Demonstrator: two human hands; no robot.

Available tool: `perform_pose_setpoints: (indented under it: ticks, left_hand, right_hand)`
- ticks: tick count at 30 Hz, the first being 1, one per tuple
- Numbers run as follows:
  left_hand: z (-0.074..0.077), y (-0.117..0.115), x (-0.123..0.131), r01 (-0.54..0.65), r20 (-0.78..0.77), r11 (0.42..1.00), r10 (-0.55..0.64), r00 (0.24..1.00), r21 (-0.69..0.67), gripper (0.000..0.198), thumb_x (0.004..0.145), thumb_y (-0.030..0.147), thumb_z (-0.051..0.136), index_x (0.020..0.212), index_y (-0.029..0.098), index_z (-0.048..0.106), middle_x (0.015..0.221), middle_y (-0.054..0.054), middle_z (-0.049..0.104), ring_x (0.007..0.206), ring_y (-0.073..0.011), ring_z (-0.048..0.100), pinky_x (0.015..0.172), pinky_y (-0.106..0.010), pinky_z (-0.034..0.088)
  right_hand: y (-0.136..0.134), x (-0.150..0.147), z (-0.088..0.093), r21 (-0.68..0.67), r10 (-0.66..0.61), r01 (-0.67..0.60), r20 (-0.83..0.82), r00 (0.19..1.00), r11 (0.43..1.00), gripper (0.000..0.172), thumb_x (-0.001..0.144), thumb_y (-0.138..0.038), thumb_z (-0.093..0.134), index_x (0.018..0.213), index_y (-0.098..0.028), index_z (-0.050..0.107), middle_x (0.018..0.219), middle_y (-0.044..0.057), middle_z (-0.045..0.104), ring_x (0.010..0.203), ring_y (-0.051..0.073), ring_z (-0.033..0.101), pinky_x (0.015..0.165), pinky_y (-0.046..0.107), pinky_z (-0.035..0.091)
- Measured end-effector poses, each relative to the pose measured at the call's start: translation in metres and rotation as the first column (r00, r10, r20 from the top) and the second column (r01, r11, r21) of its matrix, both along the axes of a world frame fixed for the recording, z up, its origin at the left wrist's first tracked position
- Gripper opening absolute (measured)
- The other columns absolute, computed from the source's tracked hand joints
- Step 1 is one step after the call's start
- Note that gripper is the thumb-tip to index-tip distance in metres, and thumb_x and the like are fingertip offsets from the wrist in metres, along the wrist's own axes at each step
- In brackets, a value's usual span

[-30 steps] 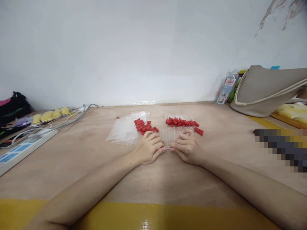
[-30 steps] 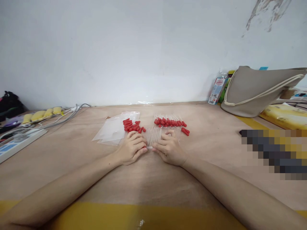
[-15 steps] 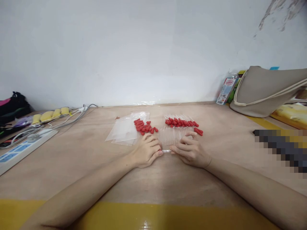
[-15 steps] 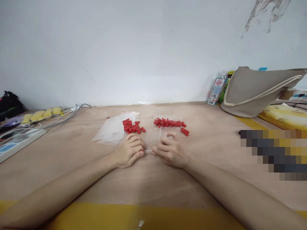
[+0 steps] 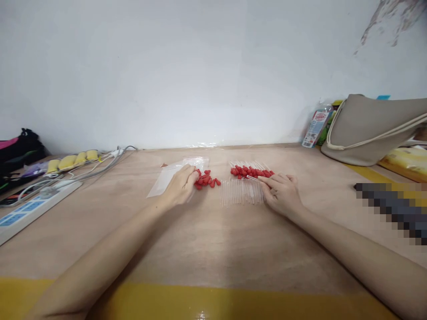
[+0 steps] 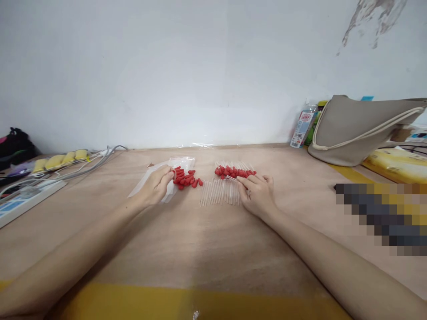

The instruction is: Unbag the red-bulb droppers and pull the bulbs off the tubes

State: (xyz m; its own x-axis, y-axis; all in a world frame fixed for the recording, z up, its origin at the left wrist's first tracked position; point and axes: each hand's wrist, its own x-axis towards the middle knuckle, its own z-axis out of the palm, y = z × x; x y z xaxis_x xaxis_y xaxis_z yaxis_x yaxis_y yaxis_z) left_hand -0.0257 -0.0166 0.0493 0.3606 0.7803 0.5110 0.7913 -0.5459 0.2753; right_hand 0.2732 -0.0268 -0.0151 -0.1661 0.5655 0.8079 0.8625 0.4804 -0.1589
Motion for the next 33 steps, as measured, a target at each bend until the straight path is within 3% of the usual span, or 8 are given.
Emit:
perform_pose_setpoints:
  ticks: [3,6,8,11,15,19,27,33]
  left_hand:
    - [0.017,0.024,0.006,-0.087,-0.104,0.991,0.076,0.992,-0.102,0.03,0.086,0.023,0.028,0.067,0.018,0.052,0.071,-0.003,0.056,0.078,-0.018,0.053,0.071,-0.029,0.04]
    - [0.026,0.046,0.014,-0.18,-0.251,0.944,0.11,0.962,-0.276,0.025,0.081,0.025,0.038,0.071,0.018,0.06,0.071,-0.002,0.061,0.074,-0.017,0.057,0.067,-0.025,0.041]
    - [0.025,0.058,0.018,-0.224,-0.283,0.923,0.134,0.95,-0.314,0.019,0.076,0.027,0.047,0.08,0.018,0.063,0.075,-0.002,0.064,0.07,-0.016,0.058,0.062,-0.023,0.041]
    - [0.016,0.07,0.023,-0.276,-0.299,0.908,0.181,0.937,-0.315,0.025,0.069,0.029,0.056,0.09,0.018,0.063,0.082,-0.003,0.066,0.069,-0.0161,0.059,0.058,-0.022,0.041]
    - [0.004,0.076,0.027,-0.323,-0.334,0.899,0.219,0.917,-0.296,0.02,0.066,0.032,0.059,0.079,0.019,0.064,0.078,-0.004,0.066,0.07,-0.0178,0.06,0.059,-0.023,0.042]
    - [0.005,0.071,0.03,-0.363,-0.342,0.9,0.271,0.9,-0.24,0.02,0.067,0.037,0.058,0.072,0.019,0.064,0.078,-0.007,0.066,0.074,-0.0219,0.061,0.063,-0.027,0.043]
    - [0.009,0.052,0.073,-0.224,-0.238,0.953,0.174,0.956,-0.206,0.018,0.074,0.036,0.054,0.073,0.02,0.063,0.077,-0.003,0.066,0.073,-0.0189,0.06,0.064,-0.027,0.045]
    - [0.002,0.066,0.11,-0.126,-0.166,0.97,0.092,0.982,-0.209,0.02,0.079,0.034,0.049,0.084,0.019,0.063,0.088,-0.003,0.066,0.08,-0.0174,0.059,0.07,-0.026,0.044]
  right_hand:
    - [0.004,-0.007,-0.001,-0.059,-0.016,0.016,-0.01,1.0,0.998,0.021,0.082,-0.023,0.047,0.09,-0.018,0.066,0.07,0.003,0.066,0.071,0.015,0.056,0.076,0.033,0.025]
    - [0.005,-0.014,0.0,-0.052,-0.022,0.023,0.007,1.0,0.998,0.022,0.083,-0.024,0.046,0.084,-0.018,0.067,0.073,0.004,0.067,0.071,0.016,0.056,0.078,0.034,0.024]
    - [0.005,-0.016,0.001,-0.036,-0.033,0.035,0.035,0.999,0.999,0.022,0.083,-0.024,0.046,0.082,-0.018,0.067,0.071,0.003,0.067,0.07,0.016,0.055,0.078,0.034,0.023]
    - [0.006,-0.019,0.0,-0.016,-0.049,0.05,0.079,0.996,0.999,0.022,0.082,-0.023,0.047,0.08,-0.019,0.068,0.067,0.003,0.066,0.068,0.016,0.054,0.075,0.034,0.024]
    - [0.008,-0.021,-0.004,-0.014,-0.03,0.032,0.132,0.991,0.999,0.021,0.081,-0.021,0.047,0.083,-0.019,0.068,0.069,0.003,0.067,0.069,0.015,0.052,0.073,0.034,0.024]
    - [0.008,-0.023,-0.006,-0.028,0.008,-0.004,0.161,0.987,1.0,0.021,0.082,-0.023,0.047,0.082,-0.019,0.068,0.07,0.003,0.067,0.069,0.016,0.051,0.074,0.034,0.024]
    - [0.002,-0.025,-0.002,-0.106,0.11,-0.086,0.249,0.962,0.991,0.032,0.082,-0.046,0.05,0.092,-0.019,0.066,0.082,0.005,0.066,0.077,0.018,0.051,0.077,0.036,0.024]
    - [-0.001,-0.021,-0.001,-0.183,0.162,-0.112,0.284,0.945,0.977,0.046,0.077,-0.058,0.049,0.097,-0.02,0.064,0.087,0.007,0.062,0.083,0.02,0.052,0.077,0.037,0.025]
